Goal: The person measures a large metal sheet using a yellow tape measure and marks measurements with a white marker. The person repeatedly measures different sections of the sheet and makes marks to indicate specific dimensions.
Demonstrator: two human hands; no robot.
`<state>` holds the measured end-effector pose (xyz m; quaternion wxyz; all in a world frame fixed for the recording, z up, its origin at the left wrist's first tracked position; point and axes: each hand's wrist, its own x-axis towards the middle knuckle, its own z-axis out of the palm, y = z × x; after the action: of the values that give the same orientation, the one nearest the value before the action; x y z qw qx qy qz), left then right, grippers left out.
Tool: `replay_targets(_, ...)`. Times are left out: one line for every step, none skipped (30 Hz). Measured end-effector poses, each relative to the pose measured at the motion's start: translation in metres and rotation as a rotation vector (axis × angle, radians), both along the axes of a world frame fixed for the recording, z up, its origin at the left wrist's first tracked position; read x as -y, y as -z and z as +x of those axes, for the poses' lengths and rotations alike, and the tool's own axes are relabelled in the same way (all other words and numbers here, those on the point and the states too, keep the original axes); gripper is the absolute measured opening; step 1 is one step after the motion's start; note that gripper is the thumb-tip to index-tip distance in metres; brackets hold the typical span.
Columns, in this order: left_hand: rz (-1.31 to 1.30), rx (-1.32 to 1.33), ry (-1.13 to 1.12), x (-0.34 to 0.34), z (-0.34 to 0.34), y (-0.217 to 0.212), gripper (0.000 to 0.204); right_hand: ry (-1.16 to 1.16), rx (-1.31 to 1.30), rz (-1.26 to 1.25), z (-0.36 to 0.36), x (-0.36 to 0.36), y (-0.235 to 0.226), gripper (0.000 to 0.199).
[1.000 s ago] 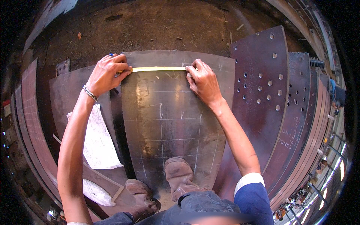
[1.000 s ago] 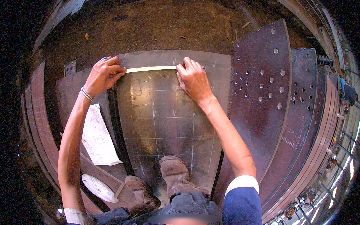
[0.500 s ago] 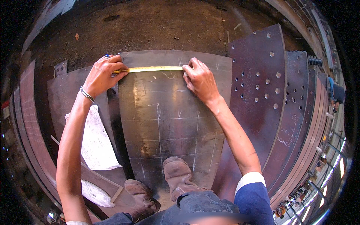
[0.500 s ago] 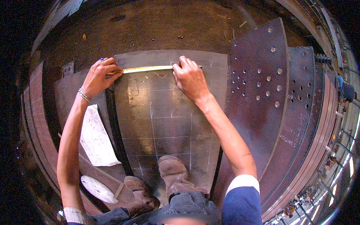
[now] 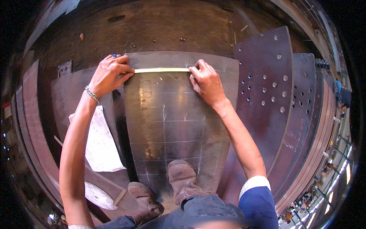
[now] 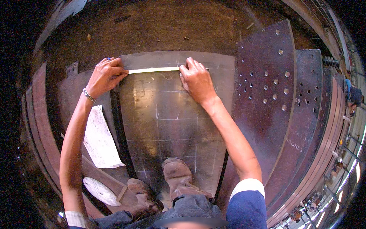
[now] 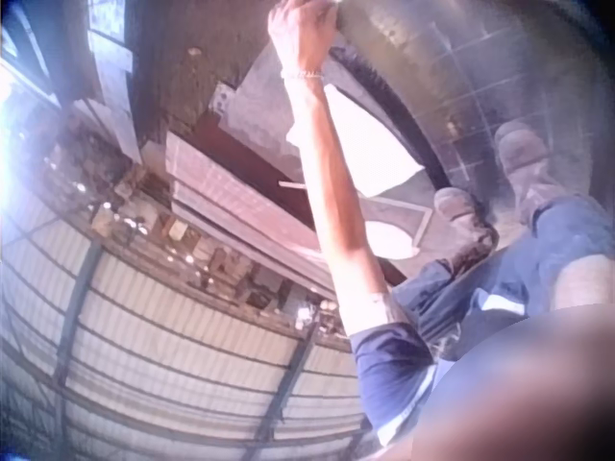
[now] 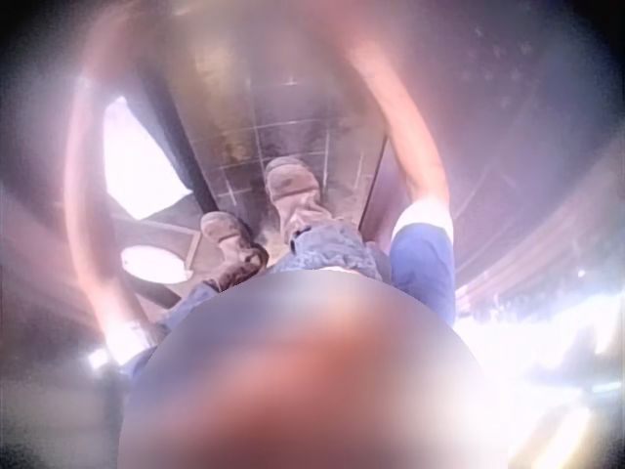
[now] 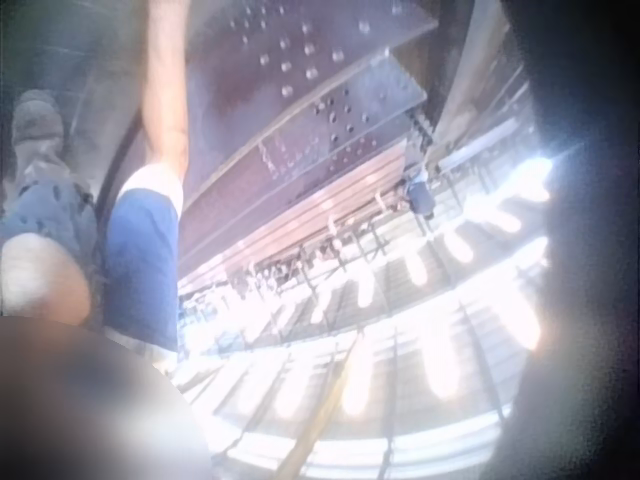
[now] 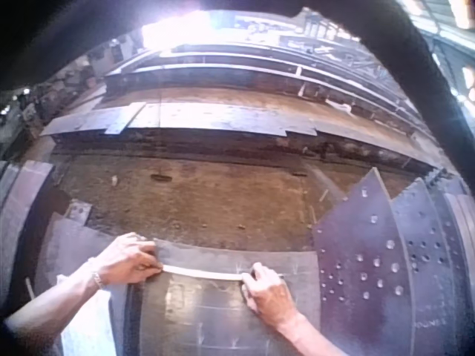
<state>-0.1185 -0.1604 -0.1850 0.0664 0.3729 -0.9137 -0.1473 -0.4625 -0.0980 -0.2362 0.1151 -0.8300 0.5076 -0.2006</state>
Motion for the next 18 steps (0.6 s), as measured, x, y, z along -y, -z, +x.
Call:
replay_targets(0.000,0.006,0.002,0.0001,0.0009,0.0006,0.011,0.002,0.000,-0.002,0.0008,0.0002,-0.0005,0.024)
replay_targets(0.000,0.013,0.004,0.0007,0.0012,0.0025,0.011,0.002,0.000,-0.005,0.0010,0.0003,-0.0006,0.024)
replay_targets(0.000,0.018,0.005,0.0009,0.0010,0.0039,0.011,0.002,-0.001,-0.009,0.0004,0.0001,-0.0007,0.024)
replay_targets(-0.003,0.031,-0.010,0.0000,0.0003,0.0027,0.012,0.000,0.004,-0.012,0.0013,0.0006,-0.0001,0.024)
replay_targets(-0.007,0.021,-0.005,0.0001,0.0006,0.0032,0.012,0.000,0.001,-0.013,0.0018,0.0006,0.0001,0.022)
replay_targets(-0.010,0.012,-0.001,0.0006,0.0012,0.0045,0.012,0.001,-0.002,-0.014,0.0020,0.0004,0.0003,0.021)
replay_targets(-0.013,0.000,0.005,0.0004,0.0010,0.0050,0.012,0.002,-0.007,-0.014,0.0014,0.0007,0.0008,0.020)
replay_targets(0.005,0.020,-0.018,-0.0005,0.0002,0.0036,0.012,0.007,-0.012,0.007,0.0013,0.0018,0.0021,0.020)
replay_targets(0.005,0.020,-0.021,-0.0008,0.0020,0.0031,0.012,0.007,-0.006,0.006,0.0034,0.0028,0.0028,0.020)
replay_targets(0.005,0.011,-0.022,-0.0004,0.0014,0.0048,0.012,0.009,-0.009,0.005,0.0029,0.0032,0.0019,0.020)
replay_targets(0.006,0.002,-0.021,-0.0004,0.0018,0.0056,0.012,0.013,-0.011,0.003,0.0029,0.0034,0.0005,0.020)
replay_targets(-0.001,0.002,-0.020,-0.0006,0.0032,0.0052,0.012,0.007,0.000,0.014,0.0030,0.0039,-0.0022,0.019)
replay_targets(-0.007,-0.004,-0.017,-0.0003,0.0020,0.0061,0.012,-0.002,0.006,0.007,0.0018,0.0043,-0.0030,0.019)
replay_targets(-0.013,-0.011,-0.012,0.0001,0.0007,0.0064,0.012,-0.010,0.013,0.001,0.0020,0.0056,-0.0034,0.019)
replay_targets(0.000,0.010,-0.022,0.0001,0.0005,0.0052,0.012,-0.017,0.019,-0.006,0.0021,0.0067,-0.0036,0.019)
replay_targets(0.014,0.031,-0.031,-0.0005,0.0001,0.0013,0.012,-0.023,0.020,-0.002,0.0019,0.0072,-0.0035,0.020)
replay_targets(0.028,0.052,-0.039,-0.0005,-0.0003,0.0000,0.012,-0.028,0.020,0.002,0.0017,0.0074,-0.0030,0.020)
replay_targets(0.034,0.046,-0.034,0.0000,-0.0006,0.0021,0.011,-0.033,0.020,0.005,0.0004,0.0074,-0.0028,0.021)
